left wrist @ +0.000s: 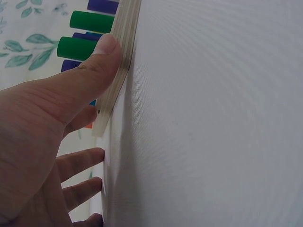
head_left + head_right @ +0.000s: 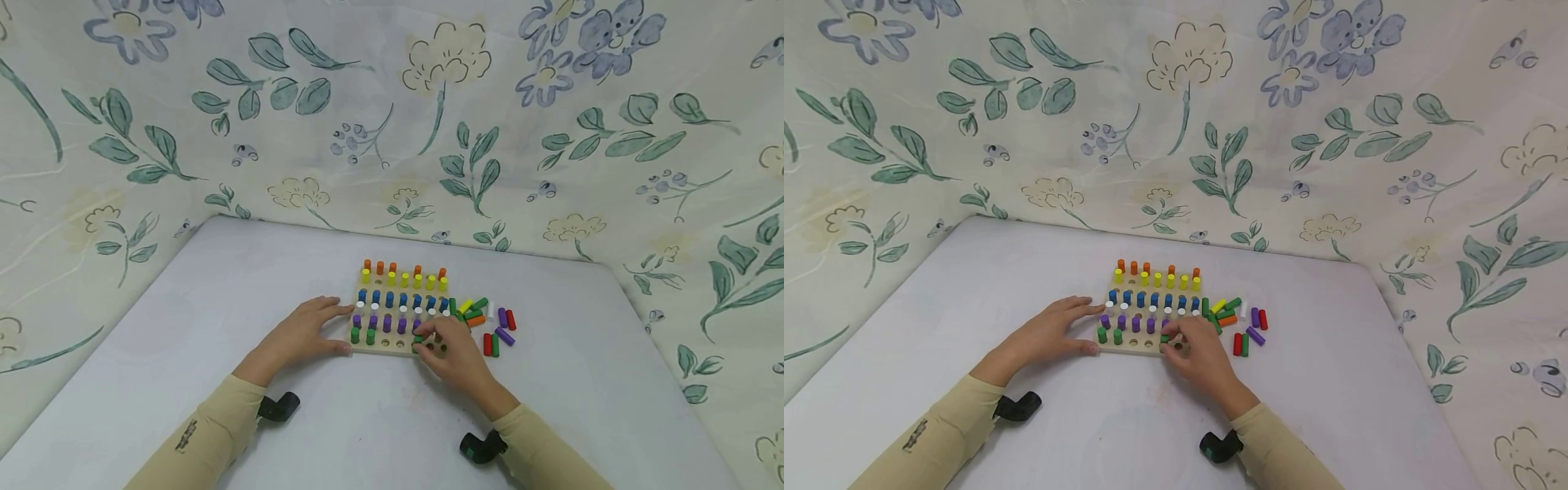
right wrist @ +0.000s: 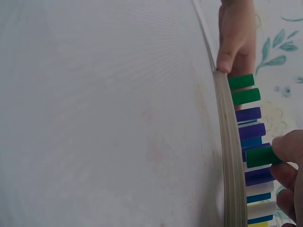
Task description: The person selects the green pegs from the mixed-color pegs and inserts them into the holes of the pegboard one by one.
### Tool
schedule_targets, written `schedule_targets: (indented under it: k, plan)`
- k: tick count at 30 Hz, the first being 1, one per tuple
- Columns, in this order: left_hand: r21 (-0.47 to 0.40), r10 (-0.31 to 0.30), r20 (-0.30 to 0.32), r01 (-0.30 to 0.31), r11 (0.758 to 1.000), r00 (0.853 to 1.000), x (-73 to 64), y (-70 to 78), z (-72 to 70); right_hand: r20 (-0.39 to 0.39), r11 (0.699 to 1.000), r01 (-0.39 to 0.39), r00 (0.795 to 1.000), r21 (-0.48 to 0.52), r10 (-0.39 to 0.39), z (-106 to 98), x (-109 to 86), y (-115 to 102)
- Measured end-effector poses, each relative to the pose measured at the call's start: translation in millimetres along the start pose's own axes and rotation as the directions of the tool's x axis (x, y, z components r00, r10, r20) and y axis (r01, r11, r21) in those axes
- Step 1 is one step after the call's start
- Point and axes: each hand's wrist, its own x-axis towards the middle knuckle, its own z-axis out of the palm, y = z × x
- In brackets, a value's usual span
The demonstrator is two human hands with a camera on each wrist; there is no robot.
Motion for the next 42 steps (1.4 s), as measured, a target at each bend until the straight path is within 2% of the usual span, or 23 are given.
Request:
schedule_targets:
  k: [14, 23, 32, 42]
  plan:
    - [0.007, -0.006, 0.005, 0.006, 1.000, 1.000, -0.9, 1.0, -0.9, -0.001, 0.999, 0.054, 0.999, -0.003, -0.054, 6, 3.5, 1]
    - [0.007, -0.007, 0.008, 0.007, 1.000, 1.000, -1.5, 1.7, -1.5, 0.025, 0.999, 0.027, 0.999, -0.025, -0.026, 11, 8.1, -4]
    - [0.011, -0.003, 0.007, 0.003, 1.000, 1.000, -2.2, 3.1, -3.6, 0.003, 0.997, 0.076, 0.997, -0.027, -0.076, 14, 11.2, -6]
    - [0.018, -0.003, 0.008, 0.003, 1.000, 1.000, -0.4, 1.5, -2.3, 0.011, 0.995, 0.098, 0.995, -0.015, -0.098, 18, 14.2, -7]
